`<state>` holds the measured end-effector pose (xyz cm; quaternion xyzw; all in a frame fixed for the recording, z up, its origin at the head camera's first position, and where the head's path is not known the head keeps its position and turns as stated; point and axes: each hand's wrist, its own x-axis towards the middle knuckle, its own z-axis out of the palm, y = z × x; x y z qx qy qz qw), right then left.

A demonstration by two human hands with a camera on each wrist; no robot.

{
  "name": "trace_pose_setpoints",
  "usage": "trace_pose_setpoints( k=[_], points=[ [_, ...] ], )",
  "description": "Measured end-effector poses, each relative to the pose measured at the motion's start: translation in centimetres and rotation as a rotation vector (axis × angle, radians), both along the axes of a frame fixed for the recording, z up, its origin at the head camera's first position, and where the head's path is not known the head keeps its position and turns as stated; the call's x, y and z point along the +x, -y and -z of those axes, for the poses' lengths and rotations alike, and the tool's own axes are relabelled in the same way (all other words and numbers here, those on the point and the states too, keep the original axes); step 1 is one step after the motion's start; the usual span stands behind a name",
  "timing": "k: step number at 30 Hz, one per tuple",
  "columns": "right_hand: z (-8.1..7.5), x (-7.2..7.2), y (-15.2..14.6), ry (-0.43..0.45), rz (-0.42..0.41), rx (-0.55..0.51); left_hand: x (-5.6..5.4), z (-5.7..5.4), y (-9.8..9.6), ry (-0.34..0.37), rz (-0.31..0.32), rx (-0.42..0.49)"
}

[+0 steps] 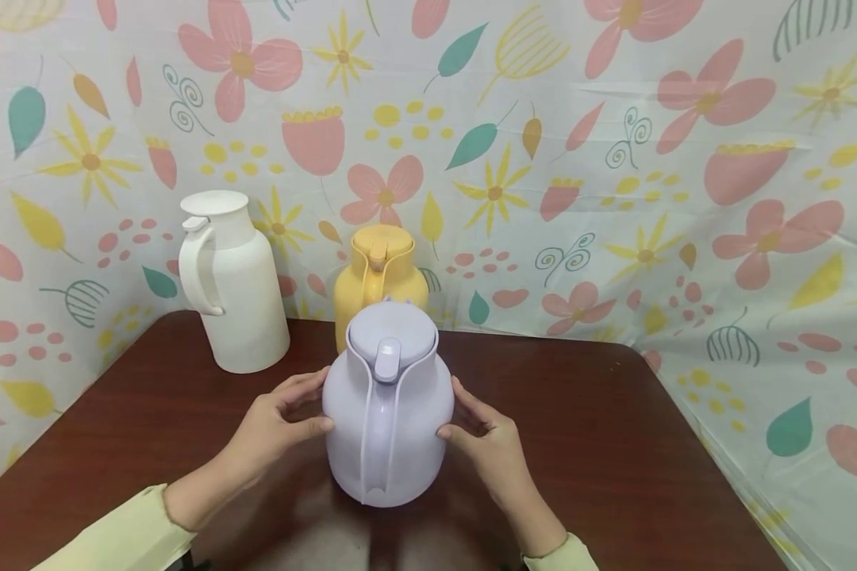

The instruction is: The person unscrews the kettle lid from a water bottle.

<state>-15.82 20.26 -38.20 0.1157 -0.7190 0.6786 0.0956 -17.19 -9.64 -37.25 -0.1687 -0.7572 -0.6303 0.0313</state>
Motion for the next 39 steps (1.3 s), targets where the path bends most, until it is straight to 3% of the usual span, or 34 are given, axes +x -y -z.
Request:
trace_pose_setpoints(
  k=[7,16,26,39],
  points=[
    [0.2,-0.5,0.9,0.011,-0.014,-0.017,0.1,-0.1,0.8,0.004,-0.027,0.015],
    [0.2,0.1,1.8,0.022,-0.02,-0.036,0.9,-0.3,1.6,-0.016,-0.042,0.013],
    [0.1,-0.1,2.5,-0.003,-0.049,-0.052,0.9,-0.2,2.3,-0.022,-0.072,-0.013],
    [-0.2,-0.3,3.2,0.044,-0.039,-0.002,1.1,-0.2,3.1,-0.033,-0.085,-0.005]
  ],
)
